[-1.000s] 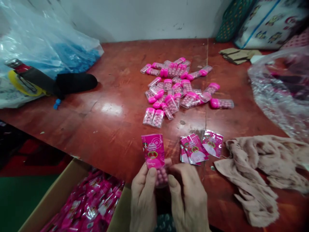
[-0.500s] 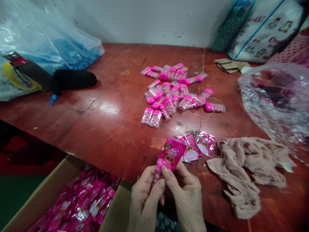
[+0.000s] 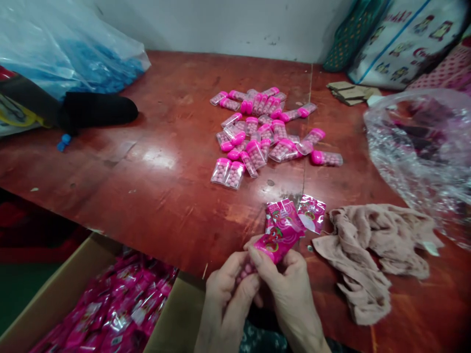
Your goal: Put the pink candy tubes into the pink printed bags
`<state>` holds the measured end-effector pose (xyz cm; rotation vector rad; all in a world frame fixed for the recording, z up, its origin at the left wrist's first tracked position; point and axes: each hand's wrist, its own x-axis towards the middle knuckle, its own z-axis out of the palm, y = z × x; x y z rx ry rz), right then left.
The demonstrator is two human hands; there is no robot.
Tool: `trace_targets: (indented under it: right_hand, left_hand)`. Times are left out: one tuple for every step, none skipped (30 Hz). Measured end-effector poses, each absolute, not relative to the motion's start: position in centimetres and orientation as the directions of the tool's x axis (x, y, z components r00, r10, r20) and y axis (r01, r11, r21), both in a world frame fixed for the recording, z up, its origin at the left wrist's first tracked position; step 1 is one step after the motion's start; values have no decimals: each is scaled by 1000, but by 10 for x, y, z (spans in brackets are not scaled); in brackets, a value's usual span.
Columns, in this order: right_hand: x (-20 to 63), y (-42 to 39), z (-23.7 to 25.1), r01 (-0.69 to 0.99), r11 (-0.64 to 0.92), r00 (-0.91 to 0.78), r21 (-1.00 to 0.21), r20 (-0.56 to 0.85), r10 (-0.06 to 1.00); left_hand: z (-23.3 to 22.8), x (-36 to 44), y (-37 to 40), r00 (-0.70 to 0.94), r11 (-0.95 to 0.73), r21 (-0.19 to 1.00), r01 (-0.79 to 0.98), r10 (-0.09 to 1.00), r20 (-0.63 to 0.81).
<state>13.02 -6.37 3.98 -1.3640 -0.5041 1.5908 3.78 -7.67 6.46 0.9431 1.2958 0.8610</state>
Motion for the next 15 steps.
trace_targets:
  right_hand:
    - [130,-64,41,-345,-471,83,-812,-526,846]
    - [130,-63,42,-314,-473,98,-823,-523,847]
    - [131,-63,42,-291,-472,114,-832,-521,846]
    - [131,-63,42,-278,-471,126,-837,-518,846]
    - [131,-63,42,-275,-469,128,-839,-515,847]
    - [132,-62,42,-288,-471,118,-834,-519,846]
    - [132,-62,42,-322,-477,90,-818,-528,845]
    - [133,-63,42,-366,-483,47,-796,-534,844]
    - [133,-64,42,-405,-479,3,-779,-525,851]
    - [132,-65,42,-426,-457,-29,-781,-493,869]
    - [131,-67,42,-421,-418,-38,-805,-445,895]
    - [129,-70,40,-381,-363,-25,-851,-383,923]
    - [127,-73,39,-305,-297,6,-905,-314,949]
    - [124,-76,36,-206,-232,42,-951,-246,968]
    - [121,-79,34,-104,-173,78,-979,-182,980]
  left_hand:
    - [64,38,-77,75,388,922,-7,919,-386]
    - [63,38,-78,60,391,920,-22,919,-389]
    - [62,39,-79,49,395,917,-44,918,-393]
    - [61,40,-79,47,402,913,-70,915,-400]
    - [60,41,-79,54,413,906,-94,911,-410]
    - [59,42,-79,64,425,898,-116,905,-420]
    - [59,43,-78,74,438,888,-141,899,-432]
    - [58,44,-77,74,453,874,-174,892,-447]
    - [59,45,-75,64,469,854,-225,882,-468]
    - [59,45,-72,43,480,827,-293,871,-490]
    - [60,44,-70,10,480,795,-371,858,-514]
    - [60,43,-67,-24,471,760,-447,843,-537]
    - [59,42,-65,-57,457,727,-512,827,-559]
    - [58,41,-64,-90,437,701,-564,811,-578]
    - [57,40,-63,-116,418,679,-603,796,-594]
